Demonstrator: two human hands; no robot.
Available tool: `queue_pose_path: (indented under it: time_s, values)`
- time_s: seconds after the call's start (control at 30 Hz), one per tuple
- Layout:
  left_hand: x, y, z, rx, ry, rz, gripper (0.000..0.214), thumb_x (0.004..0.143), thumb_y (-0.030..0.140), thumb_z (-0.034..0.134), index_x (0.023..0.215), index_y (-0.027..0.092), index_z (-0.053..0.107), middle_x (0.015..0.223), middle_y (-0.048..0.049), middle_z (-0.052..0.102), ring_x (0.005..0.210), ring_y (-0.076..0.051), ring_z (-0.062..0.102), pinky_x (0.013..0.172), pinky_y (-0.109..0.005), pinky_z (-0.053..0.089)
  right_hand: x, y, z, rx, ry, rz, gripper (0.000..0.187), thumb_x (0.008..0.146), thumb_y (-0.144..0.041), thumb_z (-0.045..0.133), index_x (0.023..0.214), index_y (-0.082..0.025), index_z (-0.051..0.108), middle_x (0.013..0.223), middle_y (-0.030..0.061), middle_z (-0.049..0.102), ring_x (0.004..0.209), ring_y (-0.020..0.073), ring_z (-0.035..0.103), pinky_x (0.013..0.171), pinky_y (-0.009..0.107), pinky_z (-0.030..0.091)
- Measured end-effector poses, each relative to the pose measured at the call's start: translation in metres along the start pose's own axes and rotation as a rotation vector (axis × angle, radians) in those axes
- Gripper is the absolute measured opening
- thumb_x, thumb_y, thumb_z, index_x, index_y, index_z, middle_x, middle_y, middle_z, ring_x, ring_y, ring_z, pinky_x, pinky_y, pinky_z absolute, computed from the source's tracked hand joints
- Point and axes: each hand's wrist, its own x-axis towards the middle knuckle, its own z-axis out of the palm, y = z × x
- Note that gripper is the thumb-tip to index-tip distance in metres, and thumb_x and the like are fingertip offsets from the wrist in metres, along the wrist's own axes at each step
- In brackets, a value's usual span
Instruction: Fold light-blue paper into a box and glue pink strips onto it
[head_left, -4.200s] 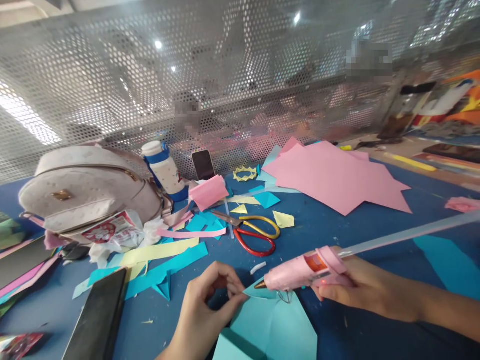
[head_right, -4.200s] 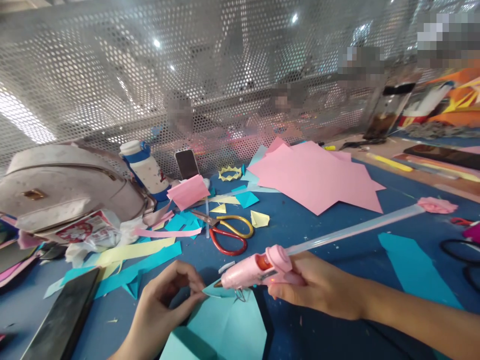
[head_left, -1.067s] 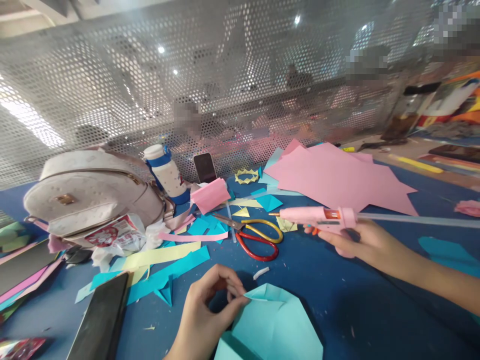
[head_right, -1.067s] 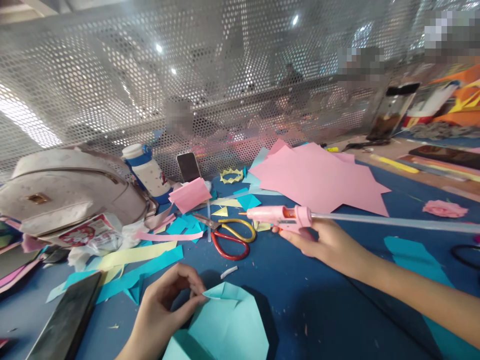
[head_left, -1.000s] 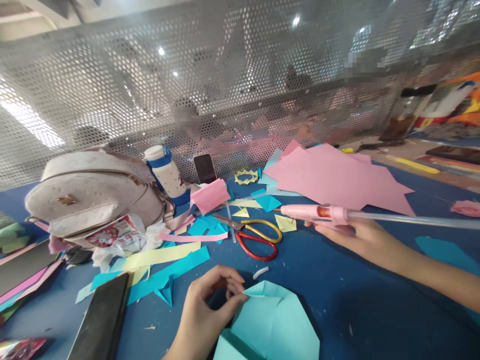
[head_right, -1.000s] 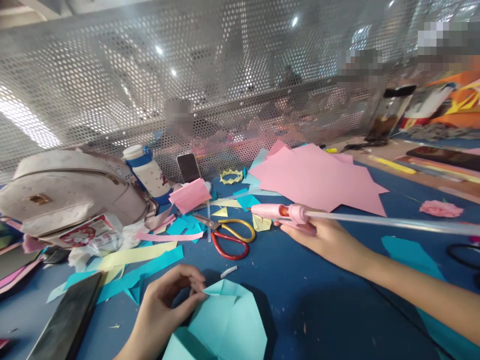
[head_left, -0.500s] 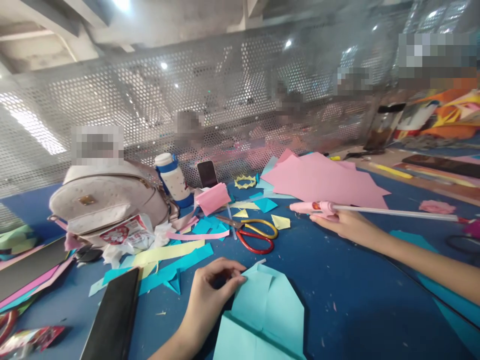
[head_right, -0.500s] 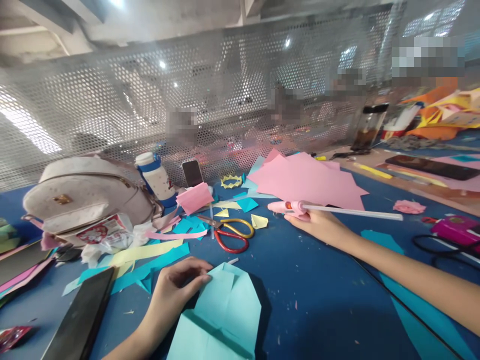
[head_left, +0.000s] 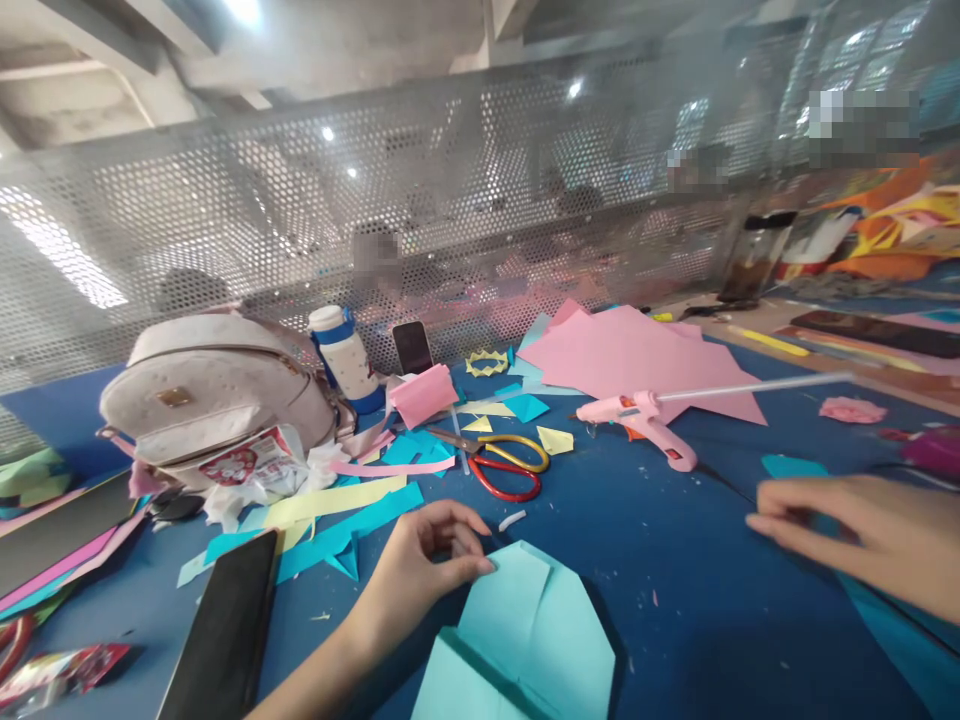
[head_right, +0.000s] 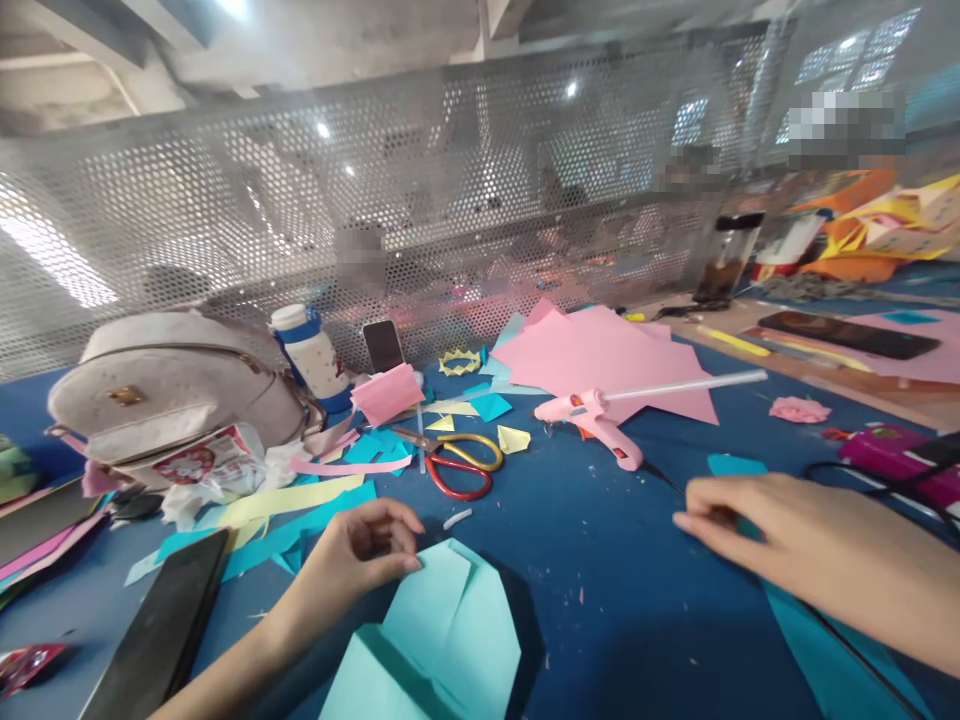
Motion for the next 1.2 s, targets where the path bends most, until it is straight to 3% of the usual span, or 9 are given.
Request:
queue_pose_path:
  time_s: [0.1, 0.17, 0.3, 0.4, 0.5, 0.63, 0.83, 1.07, 1.2]
  values:
    - [0.002, 0.009, -0.008, 0.025, -0.095, -0.043, 0.039, 0.066, 0.027, 0.086, 0.094, 0.015, 0.062, 0.064, 0.0013, 0.067, 0.055, -0.009, 0.056, 0.058, -0.02, 0.043, -0.011, -0.022, 0.002, 0.007, -0.367, -0.135, 0.033, 0.086, -0.053, 0.055, 0.063, -0.029, 0.057, 0.065, 0.0034, 0.063, 0.061, 0.0242, 0.06, 0.058, 0.037, 0.043]
    - [0.003, 0.012, -0.013, 0.1, -0.172, -0.088, 0.042, 0.065, 0.025, 0.085, 0.097, 0.016, 0.059, 0.063, 0.0027, 0.067, 0.054, -0.009, 0.056, 0.058, -0.02, 0.044, -0.008, -0.048, 0.003, 0.005, -0.479, -0.252, 0.026, 0.089, -0.045, 0.054, 0.069, -0.029, 0.06, 0.074, 0.0025, 0.066, 0.069, 0.0237, 0.062, 0.061, 0.035, 0.043]
    - [0.002, 0.012, -0.017, 0.272, -0.209, -0.072, 0.038, 0.067, 0.022, 0.08, 0.099, 0.017, 0.058, 0.064, 0.0029, 0.068, 0.058, -0.011, 0.06, 0.06, -0.022, 0.045, 0.011, -0.108, 0.016, 0.092, -0.494, -0.508, 0.015, 0.092, -0.026, 0.052, 0.091, -0.028, 0.066, 0.092, -0.0005, 0.07, 0.083, 0.0198, 0.065, 0.072, 0.031, 0.046]
    - [-0.001, 0.009, -0.013, 0.358, -0.173, -0.009, 0.029, 0.069, 0.02, 0.078, 0.091, 0.018, 0.059, 0.069, 0.0022, 0.069, 0.062, -0.012, 0.059, 0.063, -0.024, 0.044, 0.032, -0.139, 0.042, 0.077, -0.355, -0.755, 0.018, 0.092, -0.02, 0.055, 0.105, -0.025, 0.066, 0.111, 0.0026, 0.067, 0.102, 0.0214, 0.064, 0.083, 0.032, 0.047]
    - [-0.004, 0.006, -0.011, 0.466, -0.121, 0.076, 0.02, 0.069, 0.016, 0.078, 0.08, 0.019, 0.062, 0.075, 0.0026, 0.065, 0.068, -0.012, 0.055, 0.065, -0.023, 0.042, 0.054, -0.154, 0.073, -0.054, -0.23, -0.913, 0.015, 0.09, -0.019, 0.065, 0.104, -0.018, 0.066, 0.104, 0.0058, 0.067, 0.1, 0.0237, 0.062, 0.08, 0.033, 0.048]
    - [-0.007, 0.004, -0.013, 0.541, -0.115, 0.13, 0.012, 0.071, 0.008, 0.076, 0.073, 0.019, 0.071, 0.076, 0.0014, 0.062, 0.073, -0.013, 0.054, 0.067, -0.022, 0.041, 0.07, -0.158, 0.098, -0.022, -0.216, -0.926, 0.005, 0.09, -0.021, 0.068, 0.093, -0.018, 0.065, 0.093, 0.0026, 0.067, 0.093, 0.0203, 0.062, 0.076, 0.031, 0.047]
    - [-0.01, -0.002, -0.023, 0.507, -0.251, 0.143, 0.018, 0.084, 0.013, 0.069, 0.088, 0.025, 0.082, 0.081, -0.0016, 0.061, 0.077, -0.013, 0.059, 0.068, -0.022, 0.043, 0.057, -0.162, 0.1, 0.243, -0.23, -0.866, 0.005, 0.093, -0.022, 0.066, 0.088, -0.019, 0.065, 0.089, -0.0021, 0.067, 0.085, 0.0127, 0.062, 0.076, 0.023, 0.045]
    - [-0.012, -0.011, -0.028, 0.506, -0.255, 0.256, 0.062, 0.073, -0.014, 0.047, 0.096, 0.032, 0.081, 0.092, -0.0019, 0.054, 0.087, -0.013, 0.058, 0.074, -0.022, 0.043, 0.051, -0.166, 0.12, 0.4, -0.292, -0.909, 0.006, 0.093, -0.021, 0.065, 0.092, -0.018, 0.07, 0.09, 0.001, 0.068, 0.088, 0.0137, 0.06, 0.078, 0.023, 0.045]
    - [-0.012, -0.016, -0.029, 0.488, -0.248, 0.273, 0.063, 0.075, -0.014, 0.045, 0.097, 0.033, 0.08, 0.092, -0.002, 0.053, 0.088, -0.013, 0.058, 0.075, -0.023, 0.044, 0.054, -0.166, 0.128, 0.446, -0.337, -0.901, 0.008, 0.094, -0.022, 0.064, 0.092, -0.017, 0.071, 0.09, 0.0017, 0.067, 0.086, 0.0134, 0.061, 0.077, 0.023, 0.046]
